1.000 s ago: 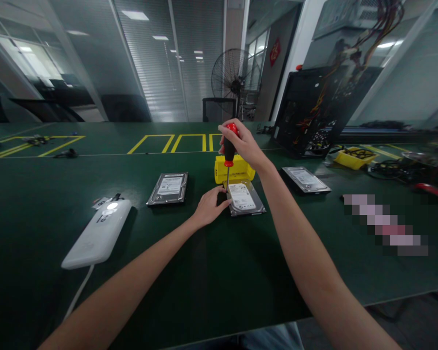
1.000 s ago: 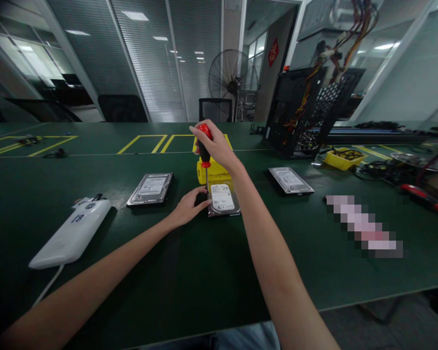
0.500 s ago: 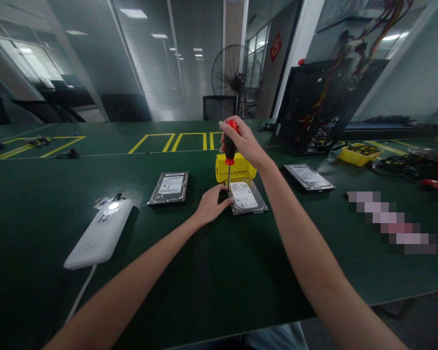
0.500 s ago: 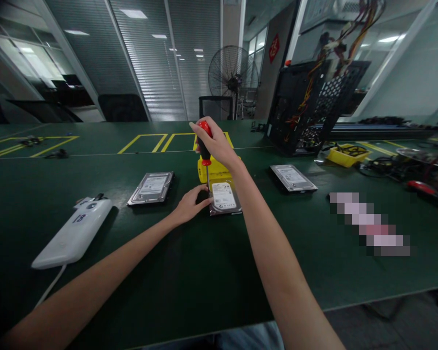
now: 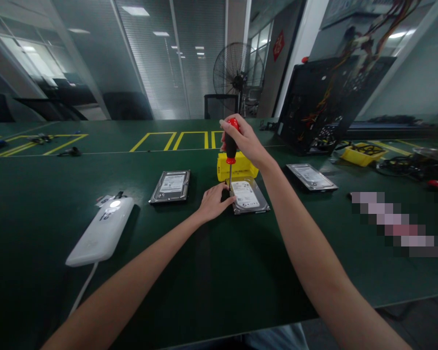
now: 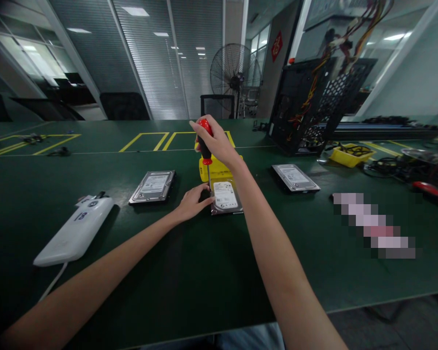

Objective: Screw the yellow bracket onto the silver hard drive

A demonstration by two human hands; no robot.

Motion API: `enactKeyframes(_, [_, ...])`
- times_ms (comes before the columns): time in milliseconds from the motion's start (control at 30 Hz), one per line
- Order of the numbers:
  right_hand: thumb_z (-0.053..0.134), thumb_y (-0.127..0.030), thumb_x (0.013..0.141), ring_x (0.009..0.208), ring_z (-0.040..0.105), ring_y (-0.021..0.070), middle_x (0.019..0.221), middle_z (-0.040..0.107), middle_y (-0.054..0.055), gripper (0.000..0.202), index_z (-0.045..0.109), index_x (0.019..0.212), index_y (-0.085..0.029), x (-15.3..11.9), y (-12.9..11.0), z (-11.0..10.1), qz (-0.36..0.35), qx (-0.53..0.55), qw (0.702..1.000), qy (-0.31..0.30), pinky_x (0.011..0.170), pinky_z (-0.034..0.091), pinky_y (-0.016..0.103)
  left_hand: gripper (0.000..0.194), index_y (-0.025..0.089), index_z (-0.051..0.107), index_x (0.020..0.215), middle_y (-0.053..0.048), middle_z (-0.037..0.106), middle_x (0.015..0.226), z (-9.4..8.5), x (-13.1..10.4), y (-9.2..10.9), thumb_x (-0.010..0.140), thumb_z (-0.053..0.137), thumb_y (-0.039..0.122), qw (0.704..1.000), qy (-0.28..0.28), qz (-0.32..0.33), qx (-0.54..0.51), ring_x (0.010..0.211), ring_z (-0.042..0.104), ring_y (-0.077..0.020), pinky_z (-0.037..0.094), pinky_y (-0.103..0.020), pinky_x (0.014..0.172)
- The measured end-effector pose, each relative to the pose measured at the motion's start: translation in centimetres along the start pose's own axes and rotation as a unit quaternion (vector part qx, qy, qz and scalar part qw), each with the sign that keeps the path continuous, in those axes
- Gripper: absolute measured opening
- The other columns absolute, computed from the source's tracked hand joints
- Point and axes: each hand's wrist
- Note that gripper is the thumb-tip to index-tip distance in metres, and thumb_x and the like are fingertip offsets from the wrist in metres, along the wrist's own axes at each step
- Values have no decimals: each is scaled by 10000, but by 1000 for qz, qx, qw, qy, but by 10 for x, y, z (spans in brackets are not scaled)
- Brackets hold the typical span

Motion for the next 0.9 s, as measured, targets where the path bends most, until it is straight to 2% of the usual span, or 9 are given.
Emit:
enactKeyframes(367, [590, -540, 828, 640, 558, 92, 752, 527, -27, 358, 449, 940, -231, -1, -8, 0, 24, -5, 1000, 16, 629, 506, 256, 375, 204, 480, 1124, -99, 557, 1319, 0, -1, 3, 904, 486, 507, 1000, 2, -11, 7, 1265, 474, -286, 346, -491, 1052])
enactKeyframes(533, [646, -519, 792, 664, 574, 97, 805, 527, -16, 362, 469, 897, -222, -1, -5, -7, 2, -15, 1000, 23, 661, 519, 275, 417, 211, 463, 1175, -95, 548, 1330, -1, -1, 2, 899, 484, 522, 1000, -2, -15, 0, 1250, 485, -284, 356, -499, 1041])
enactKeyframes(900, [589, -561, 814, 717, 573, 101, 808, 554, -10, 395, 493, 999, -226, -2, -5, -9, 15, -25, 1000, 9, 691, 517, 254, 400, 222, 469, 1138, -99, 525, 1363, -3, -3, 5, 905, 456, 547, 1000, -8, -13, 4, 1266, 470, -309, 356, -530, 1034])
Point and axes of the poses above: each hand's wrist, its own x-axis towards the middle knuckle, its own z-axis out of the palm, y = z × x
